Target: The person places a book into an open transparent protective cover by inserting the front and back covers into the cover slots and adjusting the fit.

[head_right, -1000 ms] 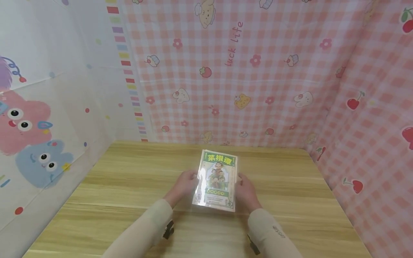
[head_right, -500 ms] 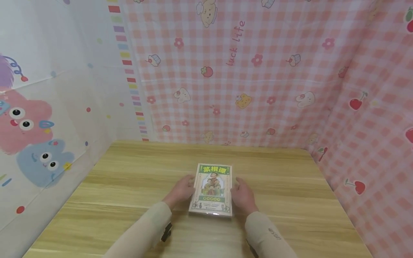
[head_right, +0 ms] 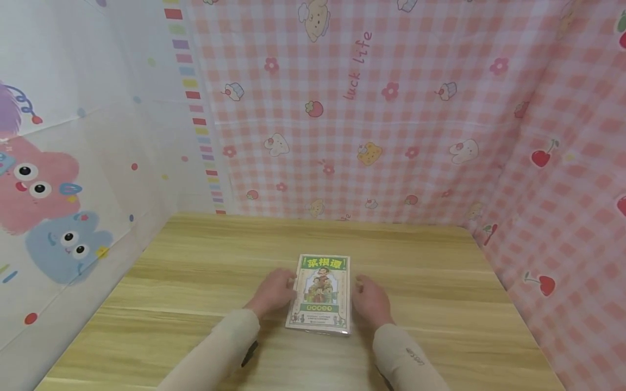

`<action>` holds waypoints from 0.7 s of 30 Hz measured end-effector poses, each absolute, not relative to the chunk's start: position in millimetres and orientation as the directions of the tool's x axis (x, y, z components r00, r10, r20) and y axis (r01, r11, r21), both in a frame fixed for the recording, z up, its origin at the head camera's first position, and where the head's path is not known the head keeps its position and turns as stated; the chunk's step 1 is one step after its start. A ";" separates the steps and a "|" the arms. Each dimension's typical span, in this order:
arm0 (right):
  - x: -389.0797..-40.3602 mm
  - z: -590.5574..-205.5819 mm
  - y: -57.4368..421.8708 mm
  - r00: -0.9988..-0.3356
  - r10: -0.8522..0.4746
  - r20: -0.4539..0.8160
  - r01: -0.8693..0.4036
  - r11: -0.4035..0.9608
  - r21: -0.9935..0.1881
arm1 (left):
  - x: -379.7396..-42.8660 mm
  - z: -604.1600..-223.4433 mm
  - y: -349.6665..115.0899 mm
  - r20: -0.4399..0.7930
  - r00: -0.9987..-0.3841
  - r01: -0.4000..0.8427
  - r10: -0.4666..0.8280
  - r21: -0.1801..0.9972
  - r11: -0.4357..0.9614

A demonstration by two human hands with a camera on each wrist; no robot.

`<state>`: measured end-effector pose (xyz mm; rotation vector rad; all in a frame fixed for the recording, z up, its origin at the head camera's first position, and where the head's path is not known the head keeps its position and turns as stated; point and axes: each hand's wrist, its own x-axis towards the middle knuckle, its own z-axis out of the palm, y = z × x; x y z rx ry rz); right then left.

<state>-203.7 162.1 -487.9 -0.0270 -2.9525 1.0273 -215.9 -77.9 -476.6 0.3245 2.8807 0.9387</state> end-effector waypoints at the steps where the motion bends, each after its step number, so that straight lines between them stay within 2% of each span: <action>1: -204.1 -489.5 162.3 -1.000 0.002 0.031 -0.017 0.798 -0.602 | -216.0 -476.3 -77.3 -0.013 -0.967 0.199 0.255 0.585 0.786; 7: -205.1 -497.2 162.2 -0.990 -0.122 0.068 -0.139 0.891 -0.432 | -212.1 -477.7 -74.7 -0.065 -0.913 0.326 0.403 0.478 0.816; 12: -201.5 -495.5 161.0 -0.976 -0.193 0.098 -0.214 0.935 -0.283 | -209.3 -478.3 -73.5 -0.112 -0.904 0.334 0.411 0.415 0.847; 21: -199.5 -497.1 162.3 -0.974 -0.197 0.114 -0.221 0.940 -0.258 | -209.9 -481.3 -74.8 -0.099 -0.920 0.312 0.380 0.406 0.859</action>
